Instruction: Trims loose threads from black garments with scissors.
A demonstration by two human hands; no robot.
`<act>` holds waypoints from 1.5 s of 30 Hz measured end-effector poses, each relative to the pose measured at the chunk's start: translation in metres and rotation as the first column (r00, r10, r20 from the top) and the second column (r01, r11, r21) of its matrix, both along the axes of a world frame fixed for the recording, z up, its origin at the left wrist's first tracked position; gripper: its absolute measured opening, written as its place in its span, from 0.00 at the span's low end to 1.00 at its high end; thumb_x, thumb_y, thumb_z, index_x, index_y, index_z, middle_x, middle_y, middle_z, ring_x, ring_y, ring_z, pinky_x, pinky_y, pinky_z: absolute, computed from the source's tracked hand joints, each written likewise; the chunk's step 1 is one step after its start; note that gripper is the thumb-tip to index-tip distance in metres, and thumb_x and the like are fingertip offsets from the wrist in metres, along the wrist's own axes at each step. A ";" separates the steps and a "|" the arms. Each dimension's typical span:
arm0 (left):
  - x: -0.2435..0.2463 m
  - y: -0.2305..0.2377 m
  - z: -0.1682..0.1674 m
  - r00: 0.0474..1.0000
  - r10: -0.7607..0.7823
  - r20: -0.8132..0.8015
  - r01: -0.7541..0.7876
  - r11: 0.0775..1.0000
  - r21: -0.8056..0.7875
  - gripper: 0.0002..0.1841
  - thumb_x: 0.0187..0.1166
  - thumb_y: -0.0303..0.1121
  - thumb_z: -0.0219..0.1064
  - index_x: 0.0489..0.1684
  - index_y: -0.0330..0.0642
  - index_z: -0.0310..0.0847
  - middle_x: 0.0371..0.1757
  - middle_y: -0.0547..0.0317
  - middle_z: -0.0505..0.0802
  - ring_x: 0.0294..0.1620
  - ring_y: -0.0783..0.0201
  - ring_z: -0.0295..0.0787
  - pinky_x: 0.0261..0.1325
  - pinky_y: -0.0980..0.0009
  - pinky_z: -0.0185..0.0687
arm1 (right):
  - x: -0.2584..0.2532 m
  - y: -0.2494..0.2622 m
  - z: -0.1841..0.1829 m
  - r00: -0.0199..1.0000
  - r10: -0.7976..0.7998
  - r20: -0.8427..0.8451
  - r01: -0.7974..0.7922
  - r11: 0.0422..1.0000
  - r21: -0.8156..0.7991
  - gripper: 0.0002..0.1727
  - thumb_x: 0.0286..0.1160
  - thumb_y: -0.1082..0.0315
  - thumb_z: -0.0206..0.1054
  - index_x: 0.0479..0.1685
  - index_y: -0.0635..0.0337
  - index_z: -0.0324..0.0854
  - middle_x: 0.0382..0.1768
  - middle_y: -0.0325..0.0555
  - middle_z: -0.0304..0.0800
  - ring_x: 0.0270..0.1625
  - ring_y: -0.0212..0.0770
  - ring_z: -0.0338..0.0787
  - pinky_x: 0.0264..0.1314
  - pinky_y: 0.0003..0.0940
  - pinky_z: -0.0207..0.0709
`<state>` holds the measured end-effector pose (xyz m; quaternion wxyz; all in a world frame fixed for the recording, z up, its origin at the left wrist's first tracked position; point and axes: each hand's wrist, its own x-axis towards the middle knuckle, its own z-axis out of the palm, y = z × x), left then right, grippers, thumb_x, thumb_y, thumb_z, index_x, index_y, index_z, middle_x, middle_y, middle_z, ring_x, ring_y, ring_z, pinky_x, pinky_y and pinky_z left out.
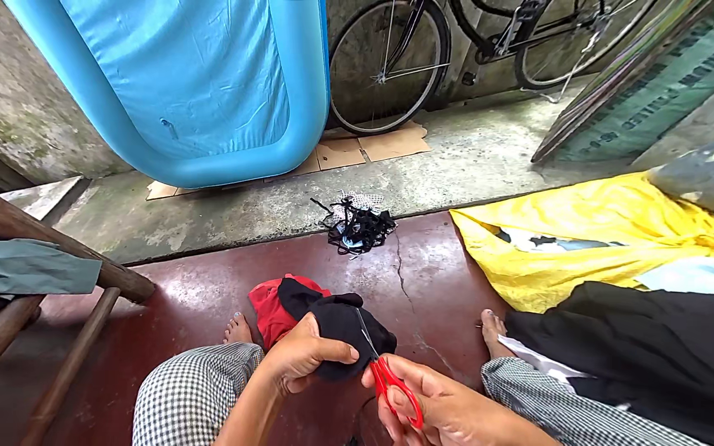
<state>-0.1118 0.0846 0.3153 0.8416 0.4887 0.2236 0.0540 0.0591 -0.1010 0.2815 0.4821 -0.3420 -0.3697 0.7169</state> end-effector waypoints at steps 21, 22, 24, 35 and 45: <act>0.002 -0.002 -0.010 0.997 -0.054 -0.056 0.056 0.998 0.031 0.23 0.62 0.13 0.74 0.57 0.35 0.79 0.47 0.49 0.95 0.49 0.58 0.94 0.57 0.59 0.91 | 0.009 0.002 0.007 0.992 0.001 0.126 0.015 0.992 -0.128 0.16 0.85 0.58 0.64 0.64 0.54 0.77 0.32 0.43 0.88 0.29 0.36 0.89 0.33 0.33 0.87; 0.002 -0.003 -0.011 0.996 -0.069 -0.056 0.070 0.997 0.022 0.22 0.63 0.13 0.74 0.56 0.35 0.80 0.46 0.49 0.95 0.48 0.58 0.95 0.56 0.59 0.91 | 0.009 0.002 0.007 0.992 0.000 0.124 0.017 0.991 -0.136 0.16 0.85 0.57 0.64 0.63 0.54 0.78 0.32 0.43 0.87 0.29 0.36 0.89 0.34 0.34 0.88; 0.003 -0.004 -0.015 0.994 -0.090 -0.057 0.091 0.996 0.014 0.21 0.63 0.13 0.73 0.55 0.35 0.80 0.45 0.49 0.96 0.47 0.58 0.95 0.56 0.59 0.91 | 0.009 0.002 0.006 0.989 -0.006 0.144 0.029 0.988 -0.154 0.16 0.84 0.57 0.65 0.62 0.55 0.78 0.31 0.44 0.88 0.30 0.38 0.90 0.34 0.36 0.89; 0.008 0.002 -0.031 0.989 0.083 -0.123 -0.072 0.994 0.087 0.15 0.79 0.31 0.72 0.58 0.32 0.82 0.45 0.46 0.95 0.47 0.56 0.95 0.58 0.57 0.91 | 0.010 0.004 0.008 0.971 -0.049 0.236 0.101 0.971 -0.216 0.15 0.79 0.61 0.70 0.60 0.55 0.80 0.29 0.44 0.87 0.27 0.38 0.90 0.31 0.37 0.89; 0.022 0.002 -0.064 0.818 0.538 -0.204 -0.575 0.774 -0.264 0.16 0.72 0.16 0.64 0.58 0.32 0.77 0.42 0.40 0.92 0.41 0.52 0.92 0.46 0.54 0.91 | -0.005 0.006 -0.002 0.969 -0.103 0.223 0.164 0.946 -0.280 0.15 0.79 0.61 0.71 0.59 0.55 0.79 0.29 0.44 0.88 0.27 0.39 0.90 0.32 0.37 0.90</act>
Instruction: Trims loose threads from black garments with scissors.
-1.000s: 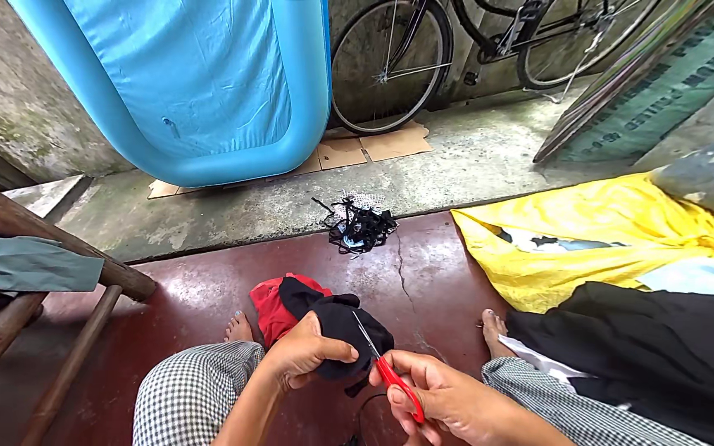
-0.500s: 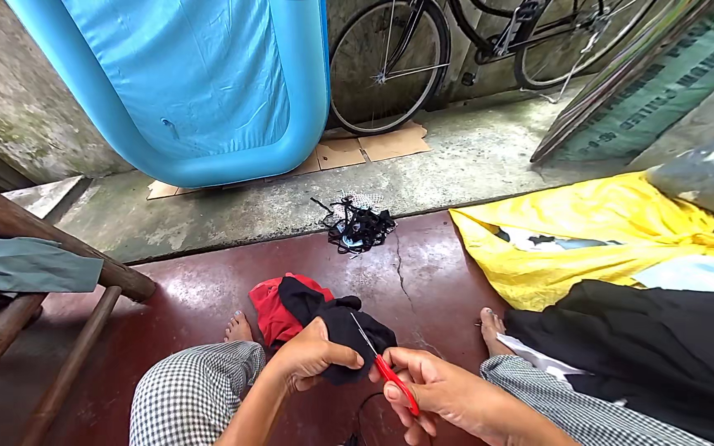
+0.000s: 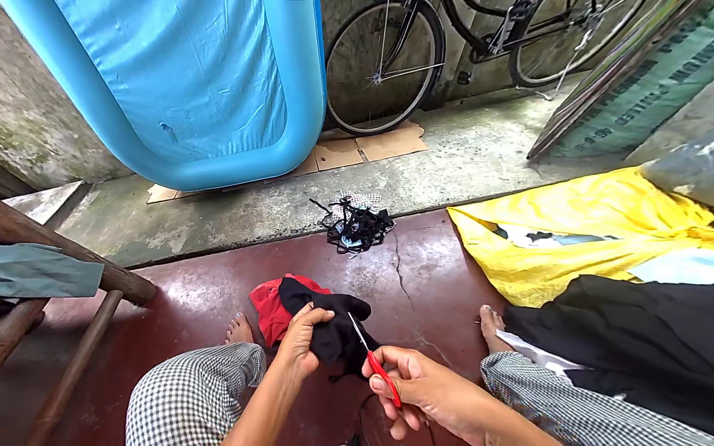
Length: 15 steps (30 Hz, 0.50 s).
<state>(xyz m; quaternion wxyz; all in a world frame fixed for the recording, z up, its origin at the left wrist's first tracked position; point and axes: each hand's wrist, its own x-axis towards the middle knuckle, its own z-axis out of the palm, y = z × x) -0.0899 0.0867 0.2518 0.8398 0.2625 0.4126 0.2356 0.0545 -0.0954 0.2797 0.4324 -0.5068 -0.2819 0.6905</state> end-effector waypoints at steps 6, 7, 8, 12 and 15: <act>-0.004 -0.004 -0.003 0.983 -0.078 -0.165 0.048 0.983 -0.178 0.05 0.64 0.15 0.60 0.26 0.35 0.74 0.21 0.47 0.86 0.21 0.59 0.85 0.24 0.62 0.84 | -0.013 -0.002 -0.006 0.997 0.061 0.055 -0.060 0.998 -0.016 0.15 0.80 0.62 0.69 0.60 0.56 0.78 0.31 0.43 0.89 0.28 0.39 0.90 0.30 0.36 0.88; -0.006 -0.003 -0.007 0.978 -0.104 -0.179 0.070 0.980 -0.187 0.04 0.66 0.17 0.59 0.27 0.35 0.75 0.22 0.47 0.86 0.22 0.58 0.86 0.26 0.61 0.84 | -0.015 -0.004 -0.008 0.995 0.074 0.070 -0.073 0.997 -0.020 0.15 0.80 0.62 0.69 0.60 0.55 0.78 0.31 0.43 0.89 0.28 0.38 0.90 0.30 0.35 0.87; -0.008 0.000 -0.011 0.975 -0.130 -0.181 0.093 0.975 -0.200 0.03 0.70 0.21 0.58 0.30 0.35 0.76 0.25 0.46 0.88 0.25 0.57 0.87 0.29 0.59 0.86 | -0.017 -0.006 -0.010 0.992 0.094 0.084 -0.092 0.995 -0.028 0.15 0.80 0.61 0.70 0.60 0.55 0.78 0.31 0.43 0.89 0.29 0.38 0.90 0.30 0.35 0.86; -0.016 0.009 -0.031 0.924 -0.366 -0.111 0.325 0.905 -0.275 0.23 0.86 0.51 0.60 0.54 0.36 0.83 0.42 0.46 0.94 0.43 0.56 0.94 0.50 0.55 0.91 | -0.029 -0.014 -0.019 0.981 0.171 0.095 -0.166 0.985 -0.055 0.18 0.80 0.59 0.70 0.63 0.54 0.77 0.33 0.43 0.91 0.29 0.38 0.90 0.29 0.36 0.86; -0.021 0.017 -0.046 0.762 -0.619 -0.189 0.605 0.785 -0.131 0.16 0.84 0.43 0.67 0.57 0.40 0.85 0.46 0.52 0.95 0.49 0.61 0.93 0.57 0.60 0.90 | -0.039 -0.020 -0.025 0.967 0.231 0.110 -0.227 0.973 -0.047 0.17 0.81 0.61 0.69 0.63 0.55 0.76 0.35 0.44 0.91 0.30 0.39 0.90 0.29 0.38 0.86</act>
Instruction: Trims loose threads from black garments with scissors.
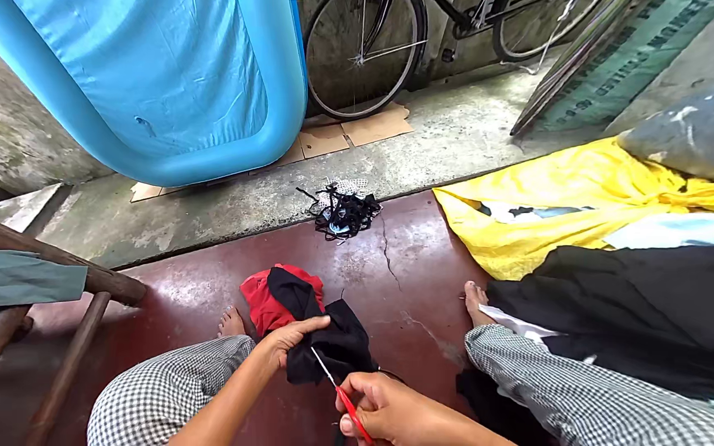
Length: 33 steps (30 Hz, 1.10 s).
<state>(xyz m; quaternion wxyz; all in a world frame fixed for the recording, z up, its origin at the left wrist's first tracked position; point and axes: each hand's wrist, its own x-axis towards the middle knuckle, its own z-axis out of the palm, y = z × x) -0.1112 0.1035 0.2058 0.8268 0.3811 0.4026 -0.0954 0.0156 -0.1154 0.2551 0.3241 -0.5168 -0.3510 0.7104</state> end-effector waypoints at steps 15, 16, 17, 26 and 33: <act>-0.014 0.012 0.040 0.839 0.500 -0.214 -0.489 0.866 0.105 0.10 0.74 0.22 0.53 0.49 0.36 0.74 0.41 0.42 0.90 0.40 0.51 0.90 0.41 0.50 0.88 | -0.014 0.003 -0.001 0.993 0.050 0.109 -0.054 0.998 0.035 0.18 0.81 0.61 0.69 0.64 0.57 0.74 0.37 0.44 0.91 0.30 0.38 0.91 0.28 0.36 0.84; -0.018 0.005 0.038 0.832 0.513 -0.213 -0.513 0.856 0.055 0.10 0.80 0.30 0.53 0.49 0.36 0.76 0.41 0.43 0.91 0.42 0.51 0.91 0.44 0.50 0.88 | -0.016 0.002 -0.002 0.992 0.059 0.111 -0.064 0.997 0.039 0.18 0.82 0.61 0.69 0.64 0.57 0.74 0.37 0.44 0.91 0.30 0.38 0.90 0.29 0.36 0.84; -0.021 -0.002 0.038 0.847 0.494 -0.197 -0.503 0.864 0.005 0.15 0.85 0.40 0.53 0.54 0.37 0.77 0.44 0.44 0.92 0.46 0.52 0.92 0.50 0.49 0.89 | -0.017 0.001 -0.003 0.991 0.068 0.118 -0.074 0.996 0.041 0.19 0.82 0.61 0.69 0.65 0.57 0.74 0.37 0.45 0.91 0.30 0.38 0.90 0.29 0.36 0.84; -0.038 -0.022 0.017 0.922 0.028 -0.386 0.067 0.970 0.232 0.22 0.58 0.19 0.80 0.52 0.33 0.81 0.41 0.48 0.95 0.43 0.57 0.94 0.49 0.58 0.91 | -0.025 0.000 -0.004 0.980 0.122 0.156 -0.125 0.992 0.008 0.20 0.81 0.61 0.69 0.66 0.59 0.74 0.39 0.47 0.91 0.32 0.40 0.91 0.31 0.38 0.85; -0.015 0.004 0.019 0.912 -0.071 -0.404 0.310 0.763 0.566 0.18 0.84 0.43 0.67 0.55 0.36 0.85 0.43 0.52 0.94 0.44 0.61 0.92 0.54 0.59 0.88 | -0.028 0.001 -0.006 0.975 0.145 0.167 -0.149 0.989 0.012 0.21 0.81 0.59 0.69 0.67 0.59 0.74 0.37 0.49 0.90 0.32 0.42 0.90 0.31 0.40 0.84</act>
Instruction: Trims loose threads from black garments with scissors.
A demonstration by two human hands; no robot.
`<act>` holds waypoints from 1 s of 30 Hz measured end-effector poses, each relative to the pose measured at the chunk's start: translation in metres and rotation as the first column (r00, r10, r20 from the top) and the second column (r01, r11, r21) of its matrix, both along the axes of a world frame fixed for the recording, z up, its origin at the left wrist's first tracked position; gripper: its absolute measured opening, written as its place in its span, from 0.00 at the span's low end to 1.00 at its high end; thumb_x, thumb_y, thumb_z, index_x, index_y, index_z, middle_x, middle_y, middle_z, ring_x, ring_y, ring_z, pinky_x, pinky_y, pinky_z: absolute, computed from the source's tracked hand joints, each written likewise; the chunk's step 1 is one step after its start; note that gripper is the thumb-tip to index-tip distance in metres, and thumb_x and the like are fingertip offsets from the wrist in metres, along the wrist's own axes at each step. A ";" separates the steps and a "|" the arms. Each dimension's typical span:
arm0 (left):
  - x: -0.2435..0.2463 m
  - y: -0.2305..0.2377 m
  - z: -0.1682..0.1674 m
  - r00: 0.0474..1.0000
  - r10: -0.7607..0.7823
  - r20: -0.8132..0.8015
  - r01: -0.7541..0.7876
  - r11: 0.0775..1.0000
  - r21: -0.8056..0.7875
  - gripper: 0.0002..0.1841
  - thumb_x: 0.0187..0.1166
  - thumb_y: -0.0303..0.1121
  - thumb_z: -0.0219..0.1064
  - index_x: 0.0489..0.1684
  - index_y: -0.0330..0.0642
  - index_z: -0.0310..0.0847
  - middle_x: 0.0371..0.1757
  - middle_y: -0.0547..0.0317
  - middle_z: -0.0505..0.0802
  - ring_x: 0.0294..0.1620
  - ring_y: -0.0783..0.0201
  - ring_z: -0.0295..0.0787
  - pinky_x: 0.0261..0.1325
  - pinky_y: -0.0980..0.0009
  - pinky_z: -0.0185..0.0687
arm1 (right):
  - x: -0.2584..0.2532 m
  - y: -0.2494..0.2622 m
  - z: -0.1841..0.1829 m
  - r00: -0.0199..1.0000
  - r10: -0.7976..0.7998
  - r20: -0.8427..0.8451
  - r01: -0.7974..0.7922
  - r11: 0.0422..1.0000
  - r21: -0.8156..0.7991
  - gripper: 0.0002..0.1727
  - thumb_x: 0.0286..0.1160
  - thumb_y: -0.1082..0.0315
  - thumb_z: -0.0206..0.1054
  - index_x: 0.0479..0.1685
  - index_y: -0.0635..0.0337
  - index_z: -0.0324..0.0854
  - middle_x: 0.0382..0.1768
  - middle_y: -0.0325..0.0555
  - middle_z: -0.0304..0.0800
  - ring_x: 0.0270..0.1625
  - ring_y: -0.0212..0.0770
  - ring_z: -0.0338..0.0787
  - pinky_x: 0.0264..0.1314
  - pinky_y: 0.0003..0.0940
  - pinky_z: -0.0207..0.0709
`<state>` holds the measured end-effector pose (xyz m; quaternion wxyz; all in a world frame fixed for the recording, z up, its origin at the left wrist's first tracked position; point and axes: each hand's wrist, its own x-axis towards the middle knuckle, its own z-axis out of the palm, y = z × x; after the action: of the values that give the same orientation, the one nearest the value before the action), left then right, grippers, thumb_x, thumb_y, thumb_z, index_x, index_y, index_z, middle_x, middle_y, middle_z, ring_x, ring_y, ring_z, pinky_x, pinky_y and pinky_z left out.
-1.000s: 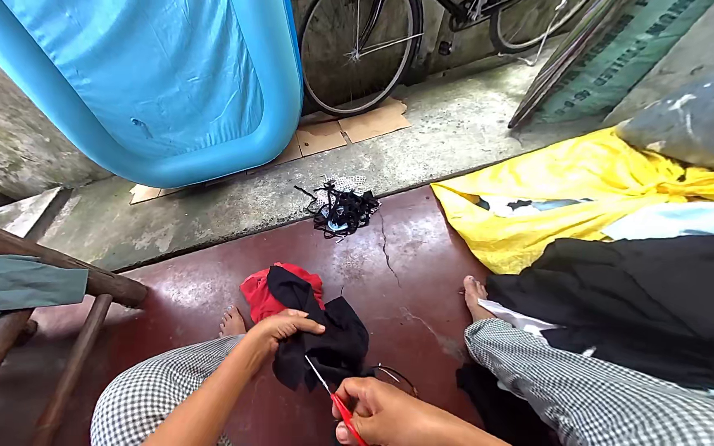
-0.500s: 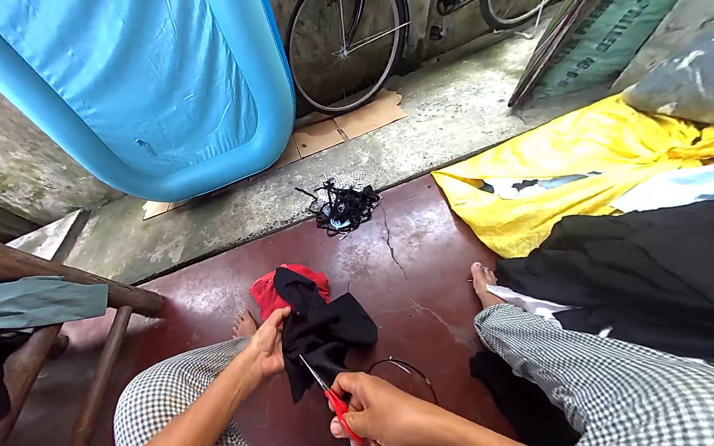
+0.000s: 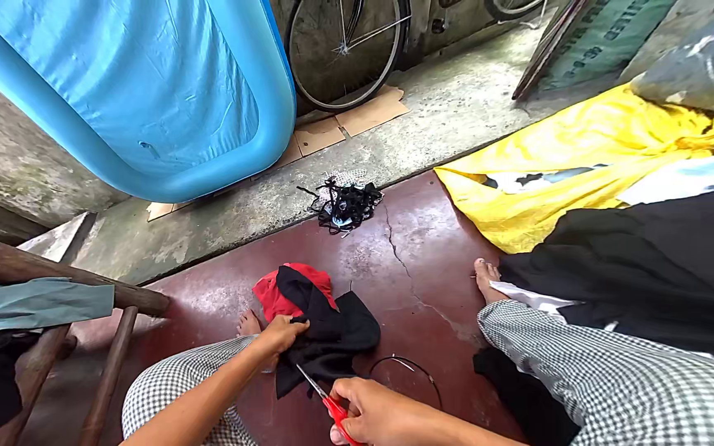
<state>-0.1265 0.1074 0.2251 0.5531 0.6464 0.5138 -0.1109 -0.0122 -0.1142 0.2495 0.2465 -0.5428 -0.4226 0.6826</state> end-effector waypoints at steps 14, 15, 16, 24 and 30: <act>-0.013 -0.067 -0.018 0.260 0.892 0.370 -0.458 0.451 -0.766 0.22 0.88 0.49 0.56 0.66 0.41 0.77 0.54 0.42 0.92 0.54 0.48 0.92 0.56 0.44 0.88 | 0.021 0.010 0.010 0.990 -0.136 0.024 0.135 0.990 0.046 0.19 0.81 0.59 0.70 0.64 0.55 0.74 0.35 0.44 0.89 0.31 0.39 0.90 0.32 0.36 0.85; -0.013 -0.073 -0.021 0.287 0.898 0.333 -0.427 0.431 -0.795 0.19 0.89 0.45 0.56 0.61 0.37 0.79 0.49 0.41 0.93 0.50 0.49 0.93 0.53 0.48 0.90 | 0.020 0.010 0.008 0.991 -0.132 0.025 0.131 0.991 0.030 0.19 0.81 0.60 0.70 0.64 0.55 0.74 0.35 0.44 0.89 0.30 0.38 0.90 0.31 0.36 0.85; -0.013 -0.074 -0.023 0.316 0.896 0.311 -0.404 0.424 -0.811 0.17 0.89 0.41 0.56 0.56 0.35 0.81 0.46 0.41 0.93 0.46 0.51 0.94 0.50 0.50 0.91 | 0.021 0.009 0.006 0.991 -0.131 0.027 0.131 0.991 0.018 0.19 0.81 0.60 0.70 0.64 0.55 0.74 0.36 0.44 0.89 0.30 0.38 0.90 0.31 0.35 0.84; -0.017 -0.027 -0.005 0.806 0.481 0.345 -0.473 0.874 -0.113 0.26 0.84 0.43 0.68 0.70 0.30 0.72 0.52 0.42 0.93 0.52 0.53 0.94 0.59 0.54 0.91 | 0.030 0.010 0.014 0.992 -0.119 0.046 0.118 0.993 0.031 0.19 0.80 0.59 0.70 0.64 0.54 0.75 0.36 0.43 0.90 0.31 0.38 0.90 0.32 0.36 0.85; -0.005 -0.006 0.042 0.790 0.451 0.414 -0.454 0.885 -0.098 0.24 0.88 0.45 0.62 0.67 0.30 0.75 0.46 0.43 0.95 0.46 0.53 0.95 0.54 0.54 0.92 | 0.028 0.016 0.017 0.993 -0.107 0.057 0.105 0.994 0.039 0.19 0.80 0.60 0.70 0.64 0.53 0.74 0.37 0.43 0.90 0.33 0.39 0.91 0.33 0.37 0.86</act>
<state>-0.1319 0.1019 0.2672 0.6596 0.5147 0.5206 0.1702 0.0161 -0.0985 0.2666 0.2795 -0.5798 -0.4125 0.6447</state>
